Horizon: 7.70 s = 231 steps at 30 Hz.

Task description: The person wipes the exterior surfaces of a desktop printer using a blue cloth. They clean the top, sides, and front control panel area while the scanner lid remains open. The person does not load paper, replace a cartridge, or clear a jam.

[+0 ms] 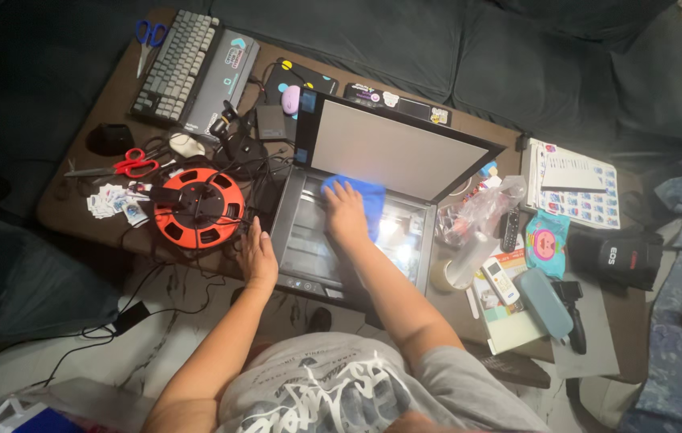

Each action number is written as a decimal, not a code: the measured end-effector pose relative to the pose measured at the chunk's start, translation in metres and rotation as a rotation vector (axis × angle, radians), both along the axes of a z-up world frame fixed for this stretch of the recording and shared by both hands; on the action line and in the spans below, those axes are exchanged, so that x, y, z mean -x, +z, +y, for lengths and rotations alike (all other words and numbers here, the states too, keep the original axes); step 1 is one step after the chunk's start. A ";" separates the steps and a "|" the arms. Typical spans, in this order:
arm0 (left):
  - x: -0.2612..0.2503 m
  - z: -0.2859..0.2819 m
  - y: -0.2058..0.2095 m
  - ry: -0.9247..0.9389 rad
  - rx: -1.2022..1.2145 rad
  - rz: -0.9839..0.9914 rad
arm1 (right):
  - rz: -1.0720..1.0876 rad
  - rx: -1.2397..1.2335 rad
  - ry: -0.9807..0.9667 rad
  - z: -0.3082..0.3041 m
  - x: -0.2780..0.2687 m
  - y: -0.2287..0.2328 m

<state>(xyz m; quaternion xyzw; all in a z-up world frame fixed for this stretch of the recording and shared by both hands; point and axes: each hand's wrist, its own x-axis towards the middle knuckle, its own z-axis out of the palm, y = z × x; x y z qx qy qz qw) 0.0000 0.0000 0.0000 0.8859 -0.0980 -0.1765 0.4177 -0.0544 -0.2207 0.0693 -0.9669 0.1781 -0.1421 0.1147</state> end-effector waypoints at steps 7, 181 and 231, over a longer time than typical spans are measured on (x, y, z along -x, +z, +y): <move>-0.001 0.000 -0.008 -0.027 -0.005 -0.024 | -0.037 -0.039 0.305 0.021 0.025 0.015; -0.037 0.037 -0.004 -0.455 0.544 0.644 | -0.296 0.150 -0.856 0.154 0.242 0.014; -0.051 0.012 -0.001 -0.187 0.505 0.444 | -0.557 -0.854 -0.588 -0.125 0.234 -0.089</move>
